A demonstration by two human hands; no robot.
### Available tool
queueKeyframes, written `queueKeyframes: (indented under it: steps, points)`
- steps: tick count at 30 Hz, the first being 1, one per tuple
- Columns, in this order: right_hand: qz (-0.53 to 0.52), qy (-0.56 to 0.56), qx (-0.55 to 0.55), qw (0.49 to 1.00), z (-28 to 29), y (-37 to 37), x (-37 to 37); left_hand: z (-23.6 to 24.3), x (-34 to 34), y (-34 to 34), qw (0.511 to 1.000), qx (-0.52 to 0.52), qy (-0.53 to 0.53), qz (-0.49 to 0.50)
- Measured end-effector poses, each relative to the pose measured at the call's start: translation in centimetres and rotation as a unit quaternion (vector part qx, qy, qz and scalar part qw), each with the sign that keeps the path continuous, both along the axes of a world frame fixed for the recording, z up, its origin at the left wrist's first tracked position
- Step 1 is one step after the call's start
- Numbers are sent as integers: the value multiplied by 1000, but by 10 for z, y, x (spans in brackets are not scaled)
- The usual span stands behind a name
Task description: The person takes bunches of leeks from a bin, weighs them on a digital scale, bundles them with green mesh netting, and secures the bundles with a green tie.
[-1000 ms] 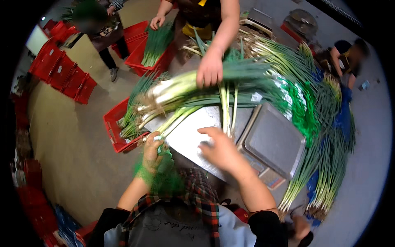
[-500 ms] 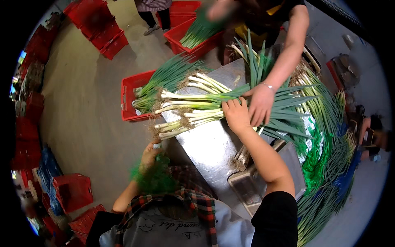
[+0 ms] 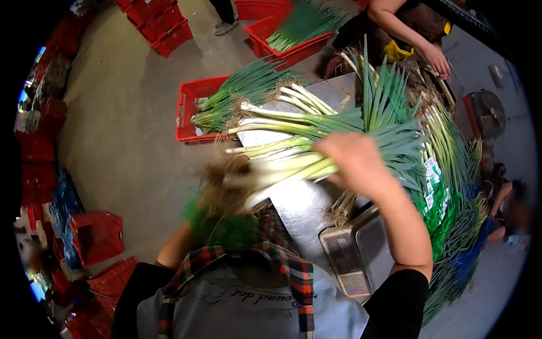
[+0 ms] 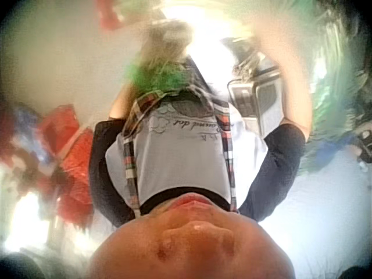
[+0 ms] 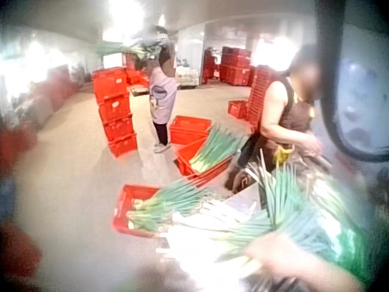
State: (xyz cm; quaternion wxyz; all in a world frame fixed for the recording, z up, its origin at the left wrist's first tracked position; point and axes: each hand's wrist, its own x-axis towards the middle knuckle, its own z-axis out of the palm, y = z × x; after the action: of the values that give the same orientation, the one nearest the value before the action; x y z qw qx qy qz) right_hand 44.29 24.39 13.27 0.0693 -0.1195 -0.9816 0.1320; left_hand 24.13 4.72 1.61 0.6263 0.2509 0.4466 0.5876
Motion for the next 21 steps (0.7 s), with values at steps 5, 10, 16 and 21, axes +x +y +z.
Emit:
queueKeyframes:
  steps: [5, 10, 16, 21]
  points:
    - [4, 3, -17, 1000, -45, -23, -17, 32, -14, 0, 990, 29, -138, 2]
    - [8, -13, -50, 999, -43, -21, -12, 46, -21, -10, 981, 129, -146, 12]
    - [-46, -11, -18, 999, -49, -35, -24, 67, -23, -14, 936, 159, 293, -111]
    - [-198, -50, 71, 976, -79, -45, -42, 51, -10, 17, 995, -34, 74, -55]
